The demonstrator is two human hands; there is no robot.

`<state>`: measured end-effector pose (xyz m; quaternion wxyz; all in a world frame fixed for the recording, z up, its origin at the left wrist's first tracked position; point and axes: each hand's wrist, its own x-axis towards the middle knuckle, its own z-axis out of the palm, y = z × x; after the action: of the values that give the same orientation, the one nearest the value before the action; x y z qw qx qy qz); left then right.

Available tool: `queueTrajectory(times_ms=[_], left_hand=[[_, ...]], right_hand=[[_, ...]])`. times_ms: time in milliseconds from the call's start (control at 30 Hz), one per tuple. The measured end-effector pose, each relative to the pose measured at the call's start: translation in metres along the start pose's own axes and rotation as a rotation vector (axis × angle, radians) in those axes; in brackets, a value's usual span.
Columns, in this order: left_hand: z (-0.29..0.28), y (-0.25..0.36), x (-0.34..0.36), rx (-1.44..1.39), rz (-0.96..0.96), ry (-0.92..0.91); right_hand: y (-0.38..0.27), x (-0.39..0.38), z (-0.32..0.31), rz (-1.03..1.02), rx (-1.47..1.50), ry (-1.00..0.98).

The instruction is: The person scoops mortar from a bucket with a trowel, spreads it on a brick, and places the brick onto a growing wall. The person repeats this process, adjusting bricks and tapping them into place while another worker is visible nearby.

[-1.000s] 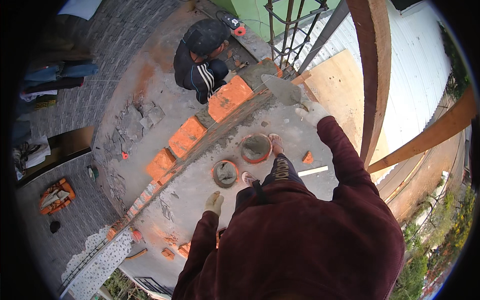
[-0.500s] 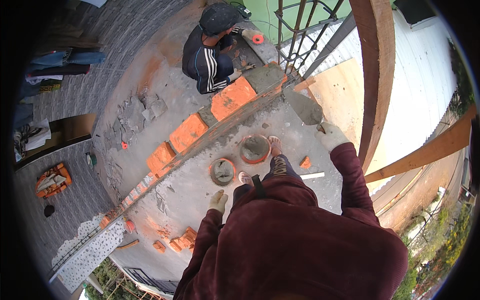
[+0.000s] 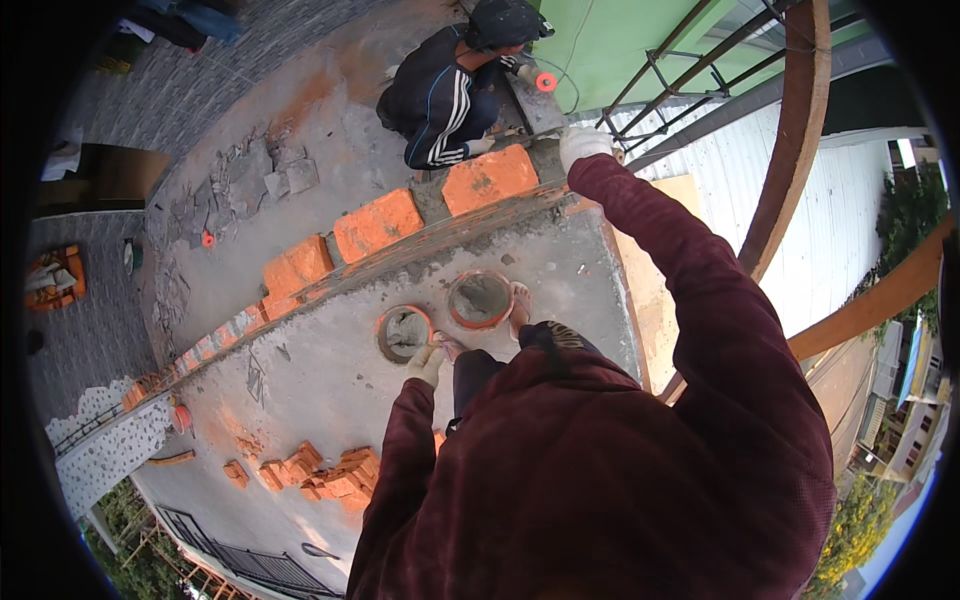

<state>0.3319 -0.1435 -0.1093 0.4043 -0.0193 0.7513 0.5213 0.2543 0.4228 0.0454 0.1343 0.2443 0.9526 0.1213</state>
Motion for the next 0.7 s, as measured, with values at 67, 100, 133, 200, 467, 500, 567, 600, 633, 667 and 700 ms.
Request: queueTrajectory(times_ms=[67,100,133,200,467,500,567,600,633,667,700], left_hand=[[-0.007,-0.022,0.001,-0.124,0.038,0.071],[-0.009,-0.029,-0.004,-0.177,0.044,0.094],[-0.011,-0.035,-0.01,-0.218,-0.085,0.08],[-0.011,-0.047,-0.025,-0.232,-0.292,0.095],[-0.107,-0.114,-0.067,-0.047,-0.346,0.211],[-0.116,-0.111,-0.066,-0.02,-0.335,0.215],[-0.135,-0.104,-0.063,0.033,-0.311,0.231],[-0.154,-0.102,-0.062,0.01,-0.279,0.274],[-0.14,-0.089,-0.052,0.011,-0.243,0.243],[-0.127,-0.07,-0.046,0.05,-0.229,0.196],[-0.115,-0.05,-0.041,0.089,-0.213,0.16]], right_hand=[[-0.01,0.026,-0.011,0.067,-0.01,-0.239],[-0.007,0.025,-0.019,0.107,0.012,-0.319],[0.0,0.022,-0.027,0.134,0.023,-0.346],[0.02,-0.001,-0.033,0.187,0.011,-0.328],[0.077,-0.18,-0.076,0.162,0.351,-0.292],[0.075,-0.184,-0.067,0.128,0.317,-0.355],[0.062,-0.176,-0.035,0.036,0.221,-0.389],[0.047,-0.157,-0.006,-0.008,0.225,-0.359],[0.048,-0.142,0.02,-0.03,0.183,-0.344],[0.056,-0.133,0.035,0.003,0.188,-0.307],[0.063,-0.122,0.046,0.028,0.2,-0.263]])
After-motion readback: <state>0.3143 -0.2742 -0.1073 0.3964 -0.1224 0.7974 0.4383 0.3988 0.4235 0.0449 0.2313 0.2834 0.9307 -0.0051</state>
